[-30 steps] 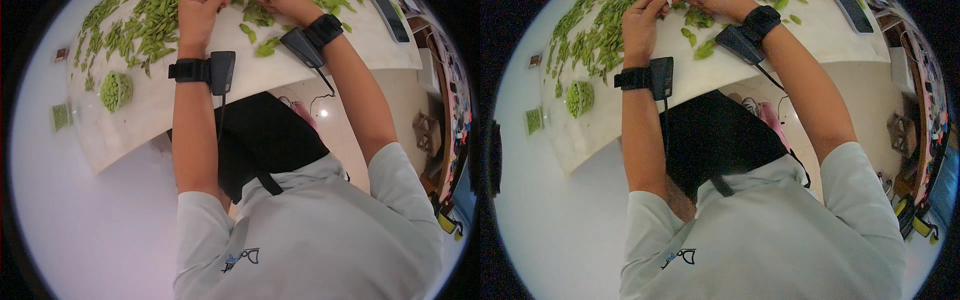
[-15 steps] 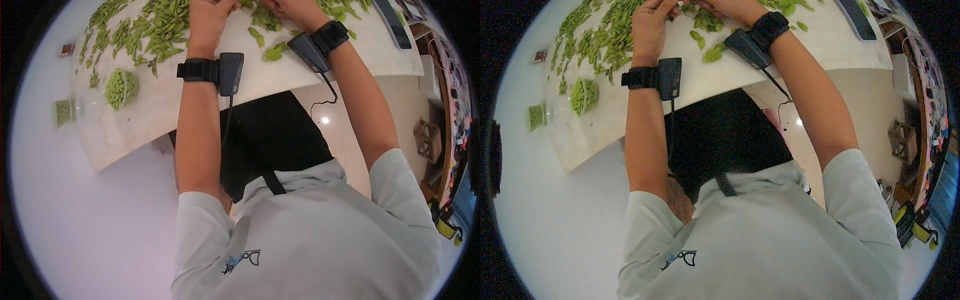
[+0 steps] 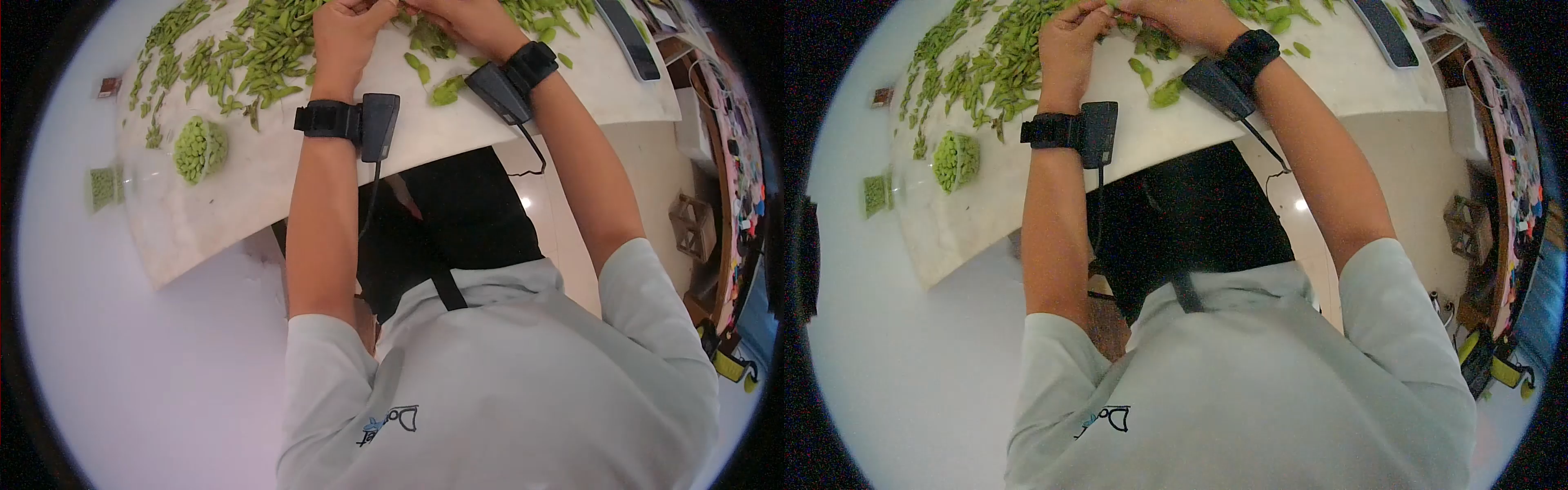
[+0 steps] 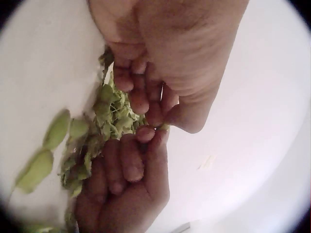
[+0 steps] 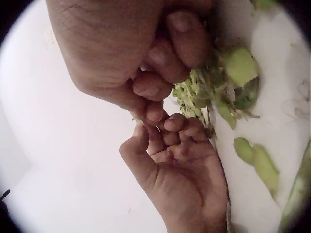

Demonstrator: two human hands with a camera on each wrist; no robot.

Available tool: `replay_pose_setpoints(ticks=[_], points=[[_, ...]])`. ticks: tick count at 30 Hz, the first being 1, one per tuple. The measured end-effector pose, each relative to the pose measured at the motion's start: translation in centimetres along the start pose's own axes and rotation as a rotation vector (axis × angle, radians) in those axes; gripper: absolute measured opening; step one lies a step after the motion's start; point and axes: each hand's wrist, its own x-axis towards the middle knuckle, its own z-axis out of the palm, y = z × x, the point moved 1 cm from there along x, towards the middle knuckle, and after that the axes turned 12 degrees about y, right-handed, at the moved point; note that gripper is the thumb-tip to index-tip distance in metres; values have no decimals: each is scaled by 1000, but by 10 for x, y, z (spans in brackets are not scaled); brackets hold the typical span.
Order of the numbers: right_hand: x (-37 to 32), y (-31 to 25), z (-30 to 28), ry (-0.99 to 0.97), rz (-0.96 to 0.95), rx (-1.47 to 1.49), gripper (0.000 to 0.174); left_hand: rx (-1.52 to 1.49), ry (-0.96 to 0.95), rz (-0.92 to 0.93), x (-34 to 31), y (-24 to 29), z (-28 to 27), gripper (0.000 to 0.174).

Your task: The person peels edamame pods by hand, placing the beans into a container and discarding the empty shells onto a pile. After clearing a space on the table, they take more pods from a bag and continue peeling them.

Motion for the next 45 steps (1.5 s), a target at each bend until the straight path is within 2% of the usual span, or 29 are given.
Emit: replay_pose_setpoints(ticks=[3, 8, 12, 15, 21, 23, 26, 27, 29, 33, 36, 39, 45], points=[[2, 8, 5, 3, 35, 129, 27, -67, -13, 6, 1, 1, -3, 14], [2, 8, -2, -33, -29, -9, 29, -39, -8, 26, 1, -2, -1, 12], [0, 5, 5, 15, -7, 71, 32, -75, 26, 25, -2, -6, -4, 11], [3, 7, 1, -55, -70, 46, 33, -47, -1, 40, -1, -2, -3, 11], [-1, 4, 0, -157, -9, 222, 34, -82, -37, 26, -9, 9, 0, 10], [2, 5, 0, -143, 16, 194, 34, -48, -74, 31, -7, 10, -1, 9], [-6, -4, 2, -113, 90, 172, 33, -170, 71, 7, -15, 15, 11, 9], [-7, -9, 3, -101, 112, 167, 33, -161, 38, 20, -13, 15, 8, 9], [-7, -14, 7, -108, 57, 89, 31, -147, -31, 49, -8, 11, 0, 10], [-5, -9, 5, -117, -106, -108, 28, -148, -58, -50, -4, 5, -4, 16], [-9, -18, 9, -95, -28, -69, 28, -156, -64, -24, -6, 7, -3, 17], [-9, -13, 9, -101, -29, 2, 28, -191, -90, -15, -3, 4, -3, 17], [-5, -4, 6, -94, -40, -28, 41, -183, -84, 1, -4, 4, -3, 15]])
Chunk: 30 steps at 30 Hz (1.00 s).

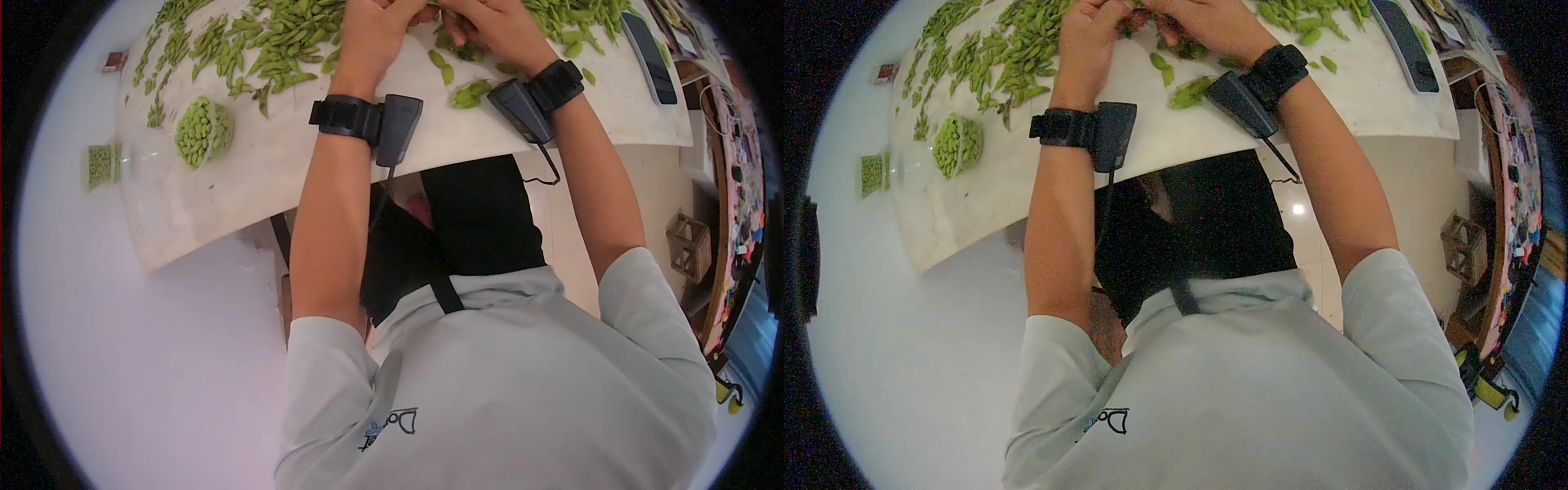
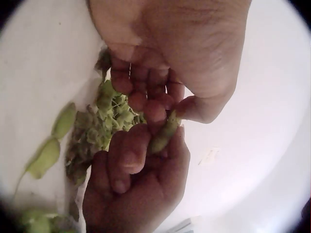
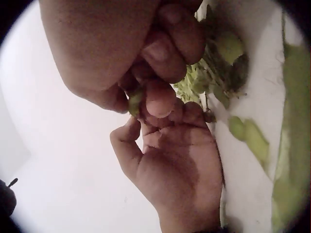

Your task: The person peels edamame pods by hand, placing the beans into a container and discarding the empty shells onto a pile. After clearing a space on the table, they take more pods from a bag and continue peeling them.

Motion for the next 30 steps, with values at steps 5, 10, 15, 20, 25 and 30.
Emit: replay_pose_setpoints(ticks=[5, 10, 15, 20, 25, 30], points=[[1, 0, -2, -39, -24, -32, 41, 30, 38, -64, 0, 1, 1, 12], [-2, -6, 1, -21, -27, -12, 40, 87, -20, 8, 0, 2, -3, 17], [-1, 8, -2, -40, -74, 18, 35, 103, -18, 35, 3, -10, -4, 15], [-1, 10, -1, -42, -39, 71, 32, 84, 41, 29, 2, -8, 1, 16], [-3, 8, 1, -76, 2, 116, 31, 133, 27, 2, 2, -5, -5, 17], [-2, 11, -1, -113, -25, 62, 31, 3, 97, 46, -1, 0, -3, 17]])
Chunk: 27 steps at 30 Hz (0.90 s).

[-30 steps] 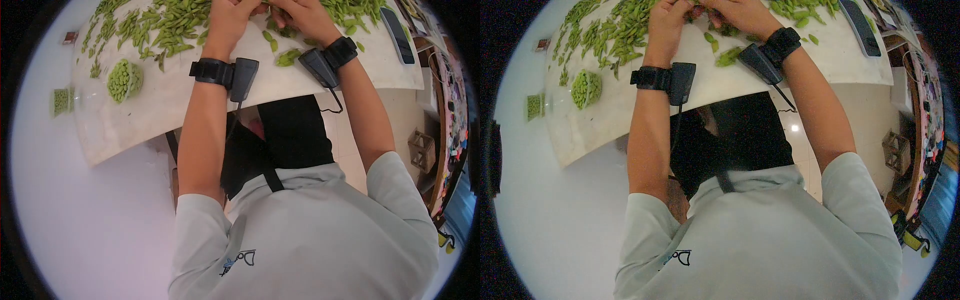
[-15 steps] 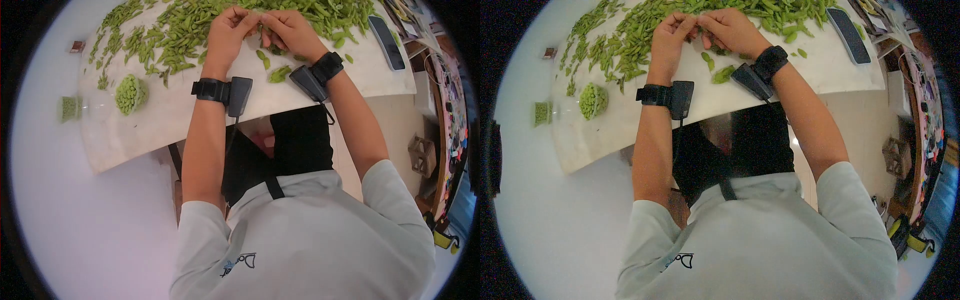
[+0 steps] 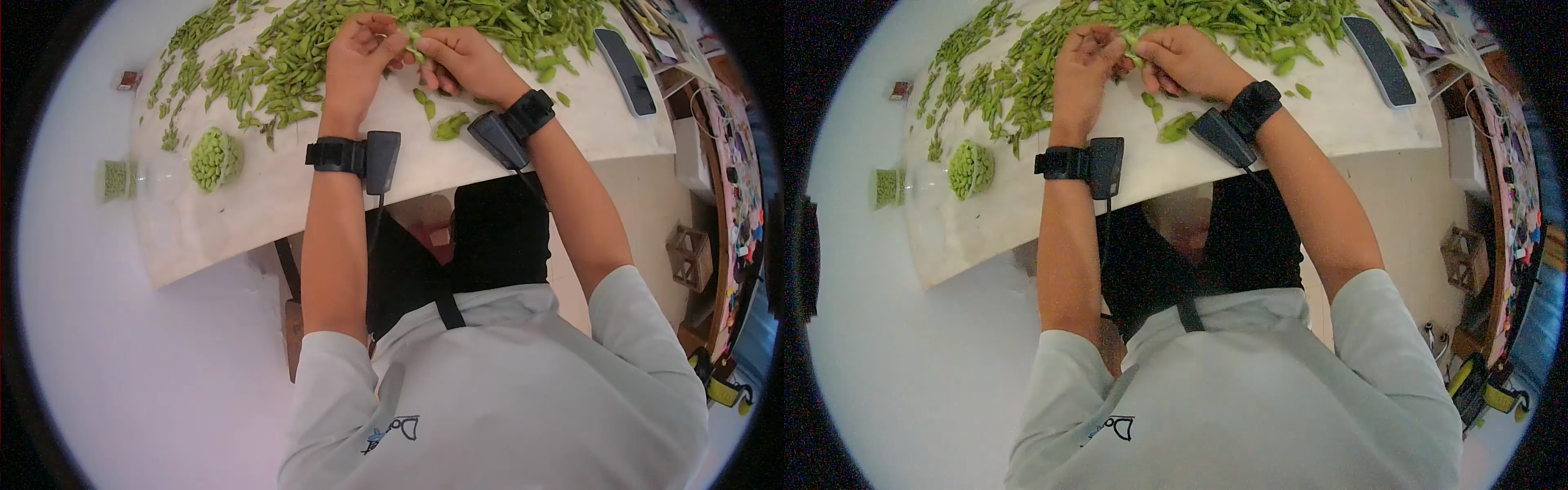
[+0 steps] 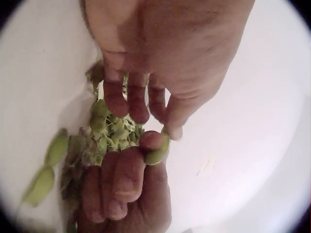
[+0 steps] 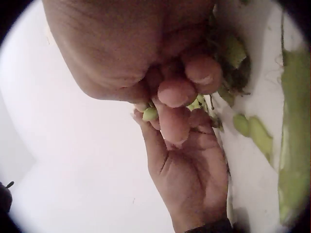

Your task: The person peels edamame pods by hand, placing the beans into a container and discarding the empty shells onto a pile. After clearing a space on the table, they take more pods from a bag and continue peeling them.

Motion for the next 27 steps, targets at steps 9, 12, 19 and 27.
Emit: replay_pose_setpoints(ticks=[9, 12, 19, 27], points=[[1, 2, -3, 53, -177, -262, 34, 276, -76, 128, -2, -1, -9, 23], [0, 2, -2, 57, -175, -286, 33, 301, -99, 73, -1, -2, -11, 24], [-2, 4, 4, 79, -259, -234, 34, 268, -145, 3, -1, 1, -17, 23], [0, 4, -3, 111, -106, -129, 35, -91, 68, 12, 5, -2, -17, 21]])
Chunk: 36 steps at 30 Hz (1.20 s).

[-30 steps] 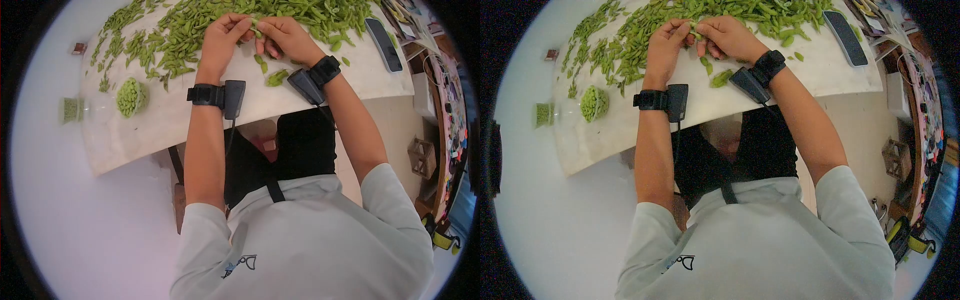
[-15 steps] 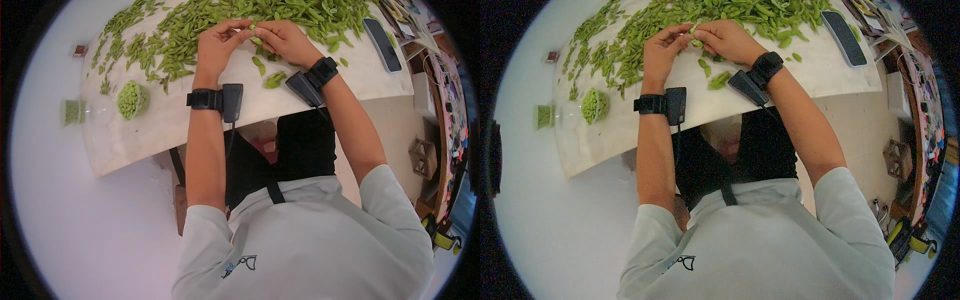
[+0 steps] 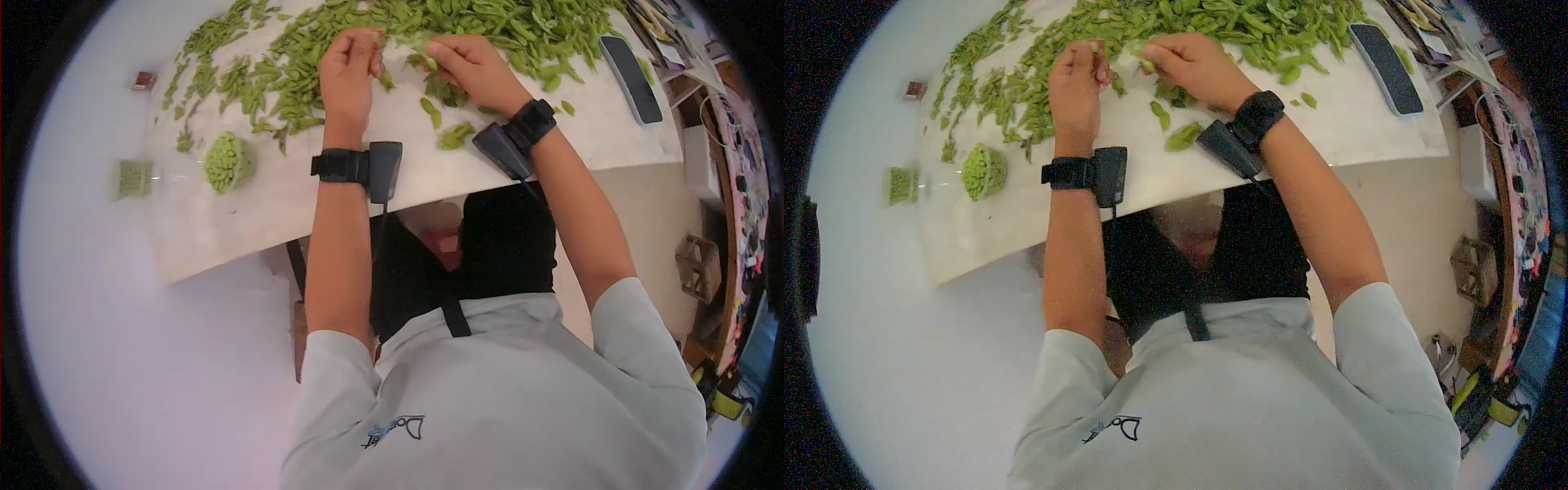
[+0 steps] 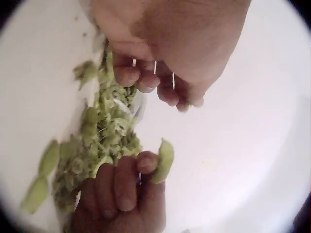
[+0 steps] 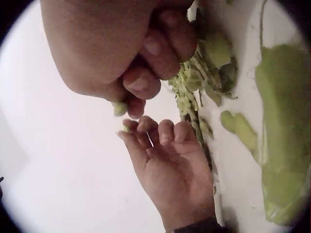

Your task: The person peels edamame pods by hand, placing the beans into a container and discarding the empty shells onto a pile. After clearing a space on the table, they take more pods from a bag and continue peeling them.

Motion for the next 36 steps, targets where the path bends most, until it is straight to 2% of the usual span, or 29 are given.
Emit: replay_pose_setpoints(ticks=[3, 5, 9, 12, 16, 19, 20, 24, 26, 29, 32, 35, 36], points=[[6, -3, -3, 132, -27, 41, 34, -41, 178, 56, -12, 36, -8, 19], [3, -4, -3, 175, 38, 98, 34, 143, 269, 148, -27, 62, -24, 16], [4, -5, -1, 212, 34, 112, 35, 539, 440, 263, -43, 117, -87, 16], [5, -4, 0, 198, 33, 128, 35, 975, 542, 355, -44, 144, -147, 20], [7, 0, -2, 224, 43, 80, 35, 1387, 476, 229, -43, 151, -172, 21], [6, 5, -4, 205, 29, 27, 35, 1158, 505, 420, -39, 139, -149, 19], [6, 3, -2, 235, 20, 67, 35, 1050, 480, 402, -34, 132, -133, 19], [7, 3, -2, 196, -11, 58, 39, 734, 158, 292, -21, 95, -45, 25], [8, 5, 0, 214, -33, 26, 40, 663, -117, 270, -17, 78, -10, 31], [6, 6, -6, 215, -13, -31, 38, 662, -273, 174, -6, 49, 24, 38], [7, 6, -3, 229, -1, 38, 37, 531, -343, 122, 1, 19, 34, 43], [7, 6, -4, 245, -2, -22, 37, 332, -246, 41, 1, -3, 35, 43], [8, 6, -4, 235, -30, -25, 38, 316, -237, 71, 1, -8, 32, 41]])
